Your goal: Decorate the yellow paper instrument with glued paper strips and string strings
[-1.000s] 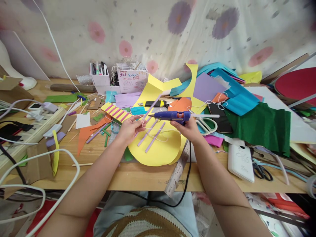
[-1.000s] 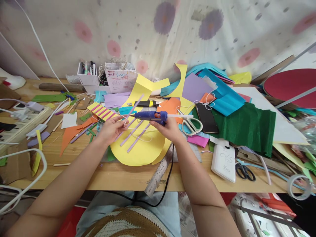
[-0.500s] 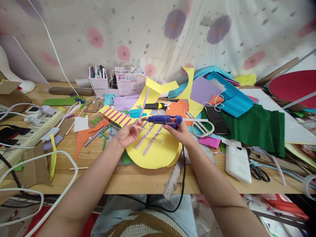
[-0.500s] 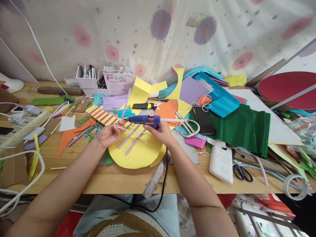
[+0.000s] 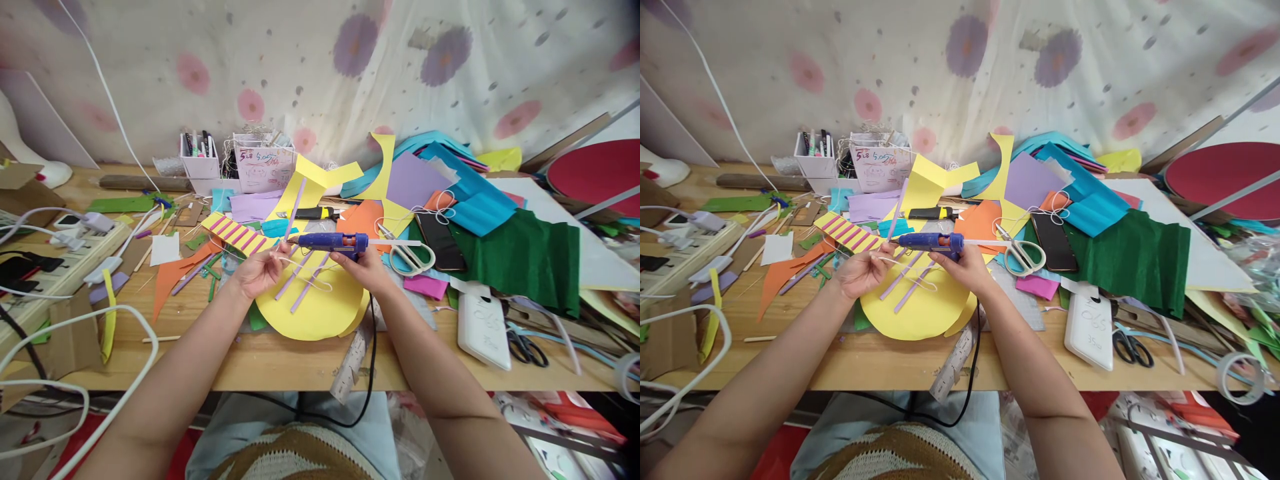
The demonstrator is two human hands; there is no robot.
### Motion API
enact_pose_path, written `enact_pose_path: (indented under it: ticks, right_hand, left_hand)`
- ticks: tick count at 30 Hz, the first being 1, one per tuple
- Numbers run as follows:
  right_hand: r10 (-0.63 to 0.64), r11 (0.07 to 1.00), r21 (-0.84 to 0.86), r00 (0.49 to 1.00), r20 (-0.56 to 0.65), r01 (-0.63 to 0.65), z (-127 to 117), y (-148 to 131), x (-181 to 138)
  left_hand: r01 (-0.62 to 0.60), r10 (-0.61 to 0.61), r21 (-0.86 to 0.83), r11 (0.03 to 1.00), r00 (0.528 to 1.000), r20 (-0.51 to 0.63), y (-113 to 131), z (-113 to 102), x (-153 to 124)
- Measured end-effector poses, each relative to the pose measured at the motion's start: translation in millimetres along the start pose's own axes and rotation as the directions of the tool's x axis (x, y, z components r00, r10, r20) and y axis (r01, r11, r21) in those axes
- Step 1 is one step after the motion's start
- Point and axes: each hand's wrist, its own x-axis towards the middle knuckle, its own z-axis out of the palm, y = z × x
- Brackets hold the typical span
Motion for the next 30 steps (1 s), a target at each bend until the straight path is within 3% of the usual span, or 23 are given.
enact_pose_path:
  ticks: [24, 30]
  right_hand:
    - [-0.013, 0.997, -0.071, 1.0, -0.004, 0.012, -2.1, 1.9, -0.2]
    - [-0.017, 0.997, -0.08, 1.0, 0.009, 0.017, -1.9, -0.3, 0.3]
  left_hand:
    - [0.025, -0.024, -0.028, 0.999, 0.998, 0.055, 1.4, -3.0, 1.5]
    - [0.02, -0.02, -0.027, 0.999, 1.0, 0.016, 1.3, -2.3, 1.1]
